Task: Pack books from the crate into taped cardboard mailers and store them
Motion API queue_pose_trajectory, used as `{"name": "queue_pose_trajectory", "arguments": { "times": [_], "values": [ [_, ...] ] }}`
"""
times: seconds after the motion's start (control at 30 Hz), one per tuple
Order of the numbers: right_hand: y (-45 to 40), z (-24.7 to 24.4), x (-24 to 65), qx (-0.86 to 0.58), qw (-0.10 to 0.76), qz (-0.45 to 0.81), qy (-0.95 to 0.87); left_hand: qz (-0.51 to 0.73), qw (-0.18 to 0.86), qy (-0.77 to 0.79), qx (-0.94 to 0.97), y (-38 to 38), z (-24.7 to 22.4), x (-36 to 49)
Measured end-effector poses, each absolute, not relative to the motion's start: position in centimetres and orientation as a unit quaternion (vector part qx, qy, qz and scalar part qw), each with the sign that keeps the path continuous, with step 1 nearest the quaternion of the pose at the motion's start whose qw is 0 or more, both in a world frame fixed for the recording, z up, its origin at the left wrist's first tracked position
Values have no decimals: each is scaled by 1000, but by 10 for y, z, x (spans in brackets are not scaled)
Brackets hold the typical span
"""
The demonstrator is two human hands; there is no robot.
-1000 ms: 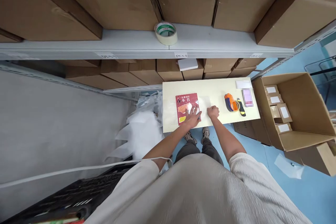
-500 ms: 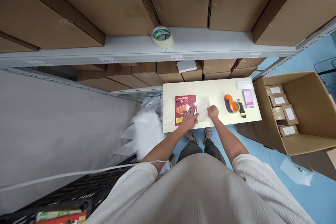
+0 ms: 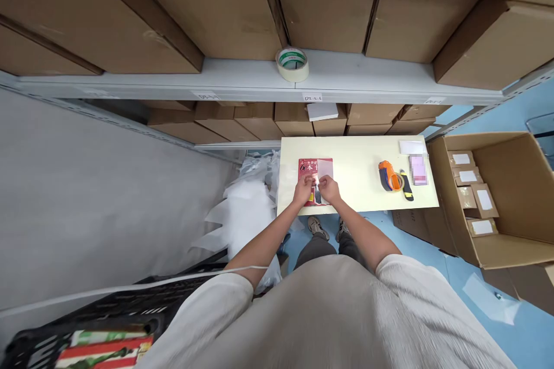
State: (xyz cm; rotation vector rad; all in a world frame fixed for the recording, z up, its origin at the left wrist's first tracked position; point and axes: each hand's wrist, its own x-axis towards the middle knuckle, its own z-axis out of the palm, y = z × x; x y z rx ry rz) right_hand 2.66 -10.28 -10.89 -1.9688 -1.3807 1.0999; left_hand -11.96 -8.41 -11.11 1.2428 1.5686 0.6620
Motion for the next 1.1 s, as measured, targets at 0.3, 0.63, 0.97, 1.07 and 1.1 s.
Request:
{"name": "queue_pose_trajectory", "arguments": {
  "times": [0.3,0.63,0.97,1.07,1.1],
  "values": [
    [-121,-124,12,-679,168,388,-600,154,491,551,657,-88,-108,-138],
    [-104,-121,54,-829,170,398,-353,25,392,523,757,-98,-94,-147],
    [-92,-124,46,-810,233,477,-249,8,377,493,784,-107,-99,-153],
    [-91,-119,45,-795,254,491,-250,17,375,500,780,-106,-95,-151],
    [-90,-117,47,-790,259,495,-253,20,374,501,780,-105,-93,-149]
  ]
}}
